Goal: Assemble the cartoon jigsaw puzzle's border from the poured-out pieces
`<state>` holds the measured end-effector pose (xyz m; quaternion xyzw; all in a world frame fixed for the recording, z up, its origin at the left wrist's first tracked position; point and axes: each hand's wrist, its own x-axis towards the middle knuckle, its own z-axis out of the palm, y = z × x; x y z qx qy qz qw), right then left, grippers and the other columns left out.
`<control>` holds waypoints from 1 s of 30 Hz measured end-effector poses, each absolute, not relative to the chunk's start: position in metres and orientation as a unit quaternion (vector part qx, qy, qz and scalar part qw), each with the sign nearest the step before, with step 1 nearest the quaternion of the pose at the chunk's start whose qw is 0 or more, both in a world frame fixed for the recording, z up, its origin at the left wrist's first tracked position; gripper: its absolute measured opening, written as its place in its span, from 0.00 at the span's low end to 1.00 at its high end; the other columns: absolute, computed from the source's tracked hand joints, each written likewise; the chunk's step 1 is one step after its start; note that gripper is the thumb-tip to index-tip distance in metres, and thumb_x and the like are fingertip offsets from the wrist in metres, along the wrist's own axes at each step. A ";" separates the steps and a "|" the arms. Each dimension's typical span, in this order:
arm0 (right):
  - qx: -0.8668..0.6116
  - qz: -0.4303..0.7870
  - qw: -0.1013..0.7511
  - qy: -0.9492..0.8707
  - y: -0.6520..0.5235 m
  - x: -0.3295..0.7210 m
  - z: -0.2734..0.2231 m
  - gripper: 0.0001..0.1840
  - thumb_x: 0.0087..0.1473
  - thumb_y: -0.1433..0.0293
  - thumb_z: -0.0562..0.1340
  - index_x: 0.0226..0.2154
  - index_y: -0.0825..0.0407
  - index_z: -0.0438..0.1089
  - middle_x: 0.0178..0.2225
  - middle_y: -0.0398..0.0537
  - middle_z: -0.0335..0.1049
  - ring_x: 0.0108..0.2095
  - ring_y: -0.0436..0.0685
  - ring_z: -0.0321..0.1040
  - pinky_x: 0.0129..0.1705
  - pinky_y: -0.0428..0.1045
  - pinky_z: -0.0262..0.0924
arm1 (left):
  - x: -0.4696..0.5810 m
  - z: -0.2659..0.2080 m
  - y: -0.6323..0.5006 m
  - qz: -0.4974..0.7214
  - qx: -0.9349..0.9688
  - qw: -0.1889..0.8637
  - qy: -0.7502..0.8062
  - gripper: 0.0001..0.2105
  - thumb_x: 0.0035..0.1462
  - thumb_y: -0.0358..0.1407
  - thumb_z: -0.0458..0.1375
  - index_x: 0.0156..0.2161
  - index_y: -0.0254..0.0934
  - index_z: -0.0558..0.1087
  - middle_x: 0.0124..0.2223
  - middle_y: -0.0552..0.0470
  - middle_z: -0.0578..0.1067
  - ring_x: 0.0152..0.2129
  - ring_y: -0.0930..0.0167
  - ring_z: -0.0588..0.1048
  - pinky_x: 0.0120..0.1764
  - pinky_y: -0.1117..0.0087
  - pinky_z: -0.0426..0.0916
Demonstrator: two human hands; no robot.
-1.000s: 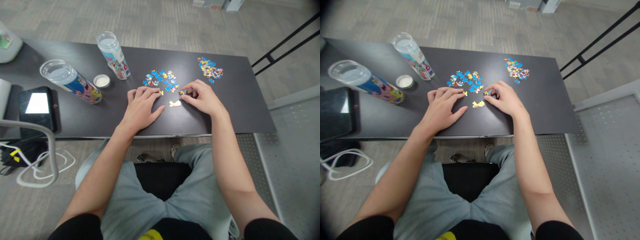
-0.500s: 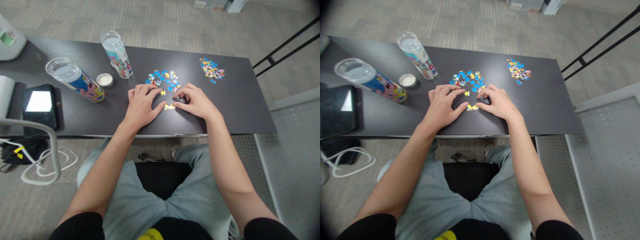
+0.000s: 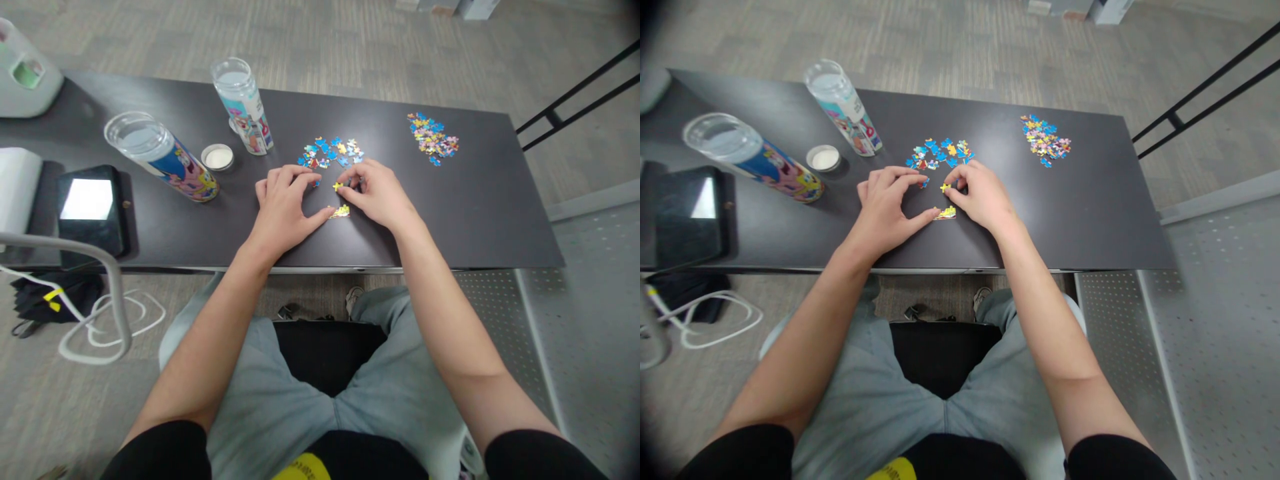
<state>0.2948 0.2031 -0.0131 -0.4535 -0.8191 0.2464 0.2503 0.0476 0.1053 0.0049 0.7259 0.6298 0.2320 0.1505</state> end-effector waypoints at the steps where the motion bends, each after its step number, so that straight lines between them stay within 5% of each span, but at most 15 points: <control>1: -0.452 0.261 0.250 -0.816 0.203 0.299 -0.012 0.08 0.70 0.65 0.77 0.50 0.46 0.91 0.45 0.51 0.83 0.41 0.63 0.74 0.52 0.61 0.74 | 0.047 0.005 0.106 0.234 0.726 0.151 0.629 0.26 0.76 0.46 0.77 0.74 0.50 0.82 0.80 0.40 0.80 0.79 0.40 0.72 0.78 0.37 0.64; 17: -0.407 0.445 0.284 -0.746 0.205 0.321 -0.014 0.23 0.65 0.47 0.84 0.45 0.47 0.86 0.37 0.46 0.83 0.33 0.55 0.65 0.36 0.54 0.60 | 0.048 0.000 0.109 0.231 0.724 0.145 0.633 0.28 0.75 0.46 0.78 0.74 0.48 0.82 0.78 0.40 0.81 0.79 0.39 0.73 0.78 0.38 0.65; 30: -0.399 0.406 0.246 -0.784 0.201 0.318 -0.008 0.17 0.69 0.52 0.81 0.46 0.48 0.91 0.38 0.46 0.85 0.31 0.53 0.58 0.36 0.54 0.54 | 0.046 -0.005 0.110 0.237 0.730 0.137 0.627 0.26 0.76 0.48 0.77 0.73 0.48 0.82 0.78 0.40 0.81 0.77 0.40 0.73 0.77 0.39 0.65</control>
